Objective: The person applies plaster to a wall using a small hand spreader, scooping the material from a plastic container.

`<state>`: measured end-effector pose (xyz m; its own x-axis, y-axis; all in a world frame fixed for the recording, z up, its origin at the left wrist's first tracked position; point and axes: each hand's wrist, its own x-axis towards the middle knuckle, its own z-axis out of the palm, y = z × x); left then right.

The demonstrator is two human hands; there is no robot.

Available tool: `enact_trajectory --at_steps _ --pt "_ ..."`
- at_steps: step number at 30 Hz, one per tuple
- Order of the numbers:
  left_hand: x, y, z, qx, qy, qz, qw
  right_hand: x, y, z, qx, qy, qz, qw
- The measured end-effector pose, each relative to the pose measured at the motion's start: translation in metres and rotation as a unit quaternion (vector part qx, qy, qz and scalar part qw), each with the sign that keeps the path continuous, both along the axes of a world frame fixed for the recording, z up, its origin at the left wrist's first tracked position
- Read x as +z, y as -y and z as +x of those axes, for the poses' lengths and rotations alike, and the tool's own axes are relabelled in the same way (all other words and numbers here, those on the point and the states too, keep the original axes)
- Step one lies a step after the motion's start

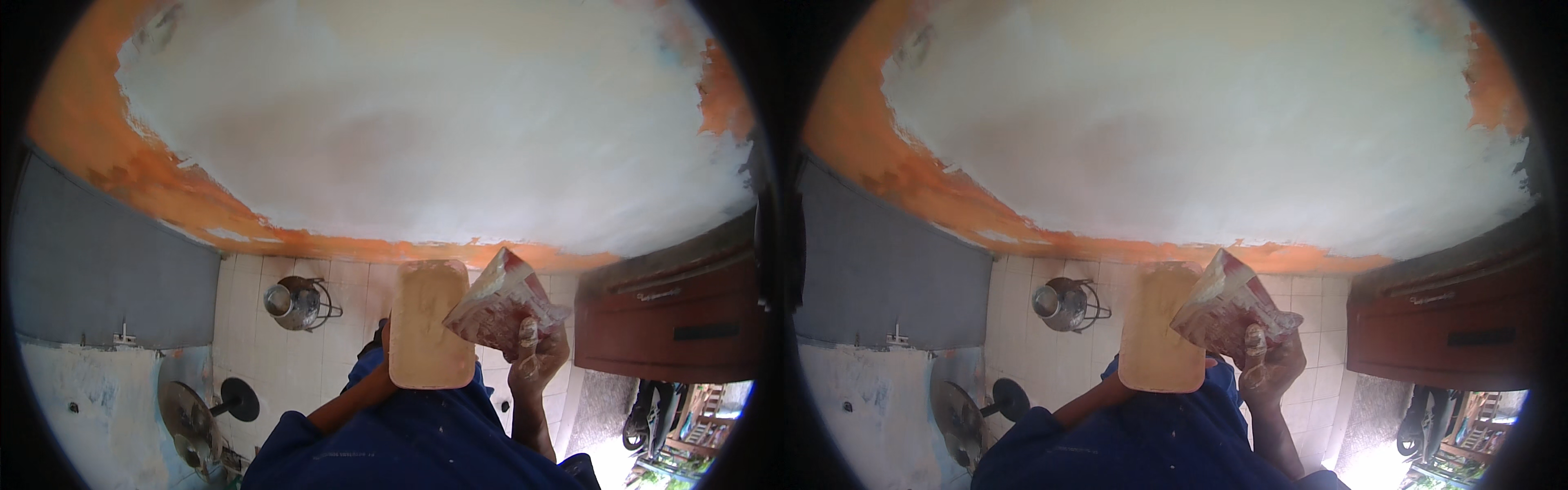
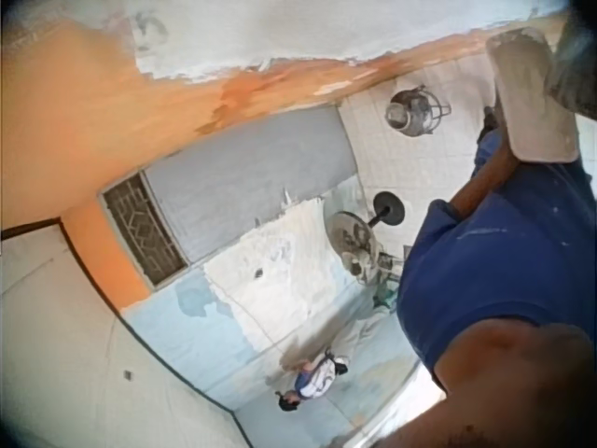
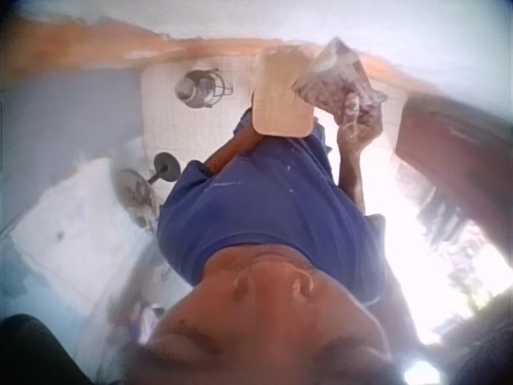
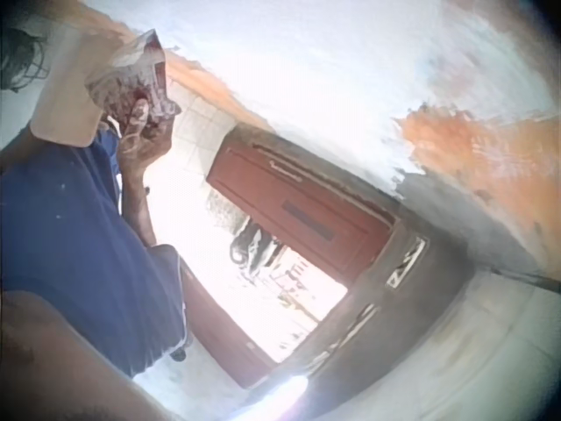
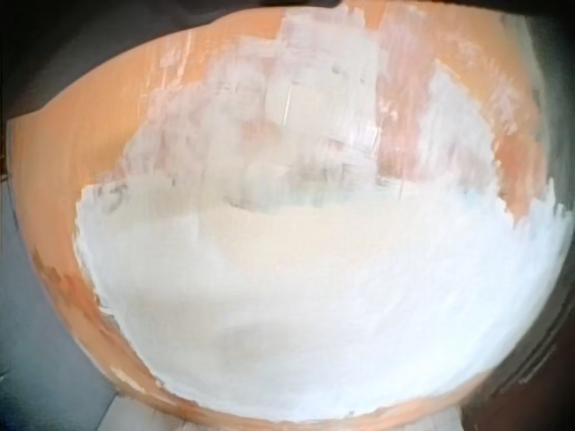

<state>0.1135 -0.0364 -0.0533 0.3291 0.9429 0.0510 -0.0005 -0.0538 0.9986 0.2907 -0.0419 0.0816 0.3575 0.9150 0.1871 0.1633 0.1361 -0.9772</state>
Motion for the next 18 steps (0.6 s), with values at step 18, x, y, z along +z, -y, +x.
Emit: enact_trajectory --at_steps 18 --pt "0.072 -0.052 0.028 0.077 -0.169 0.267 0.946 -0.03 -0.041 0.0 0.208 -0.462 -0.09 0.858"
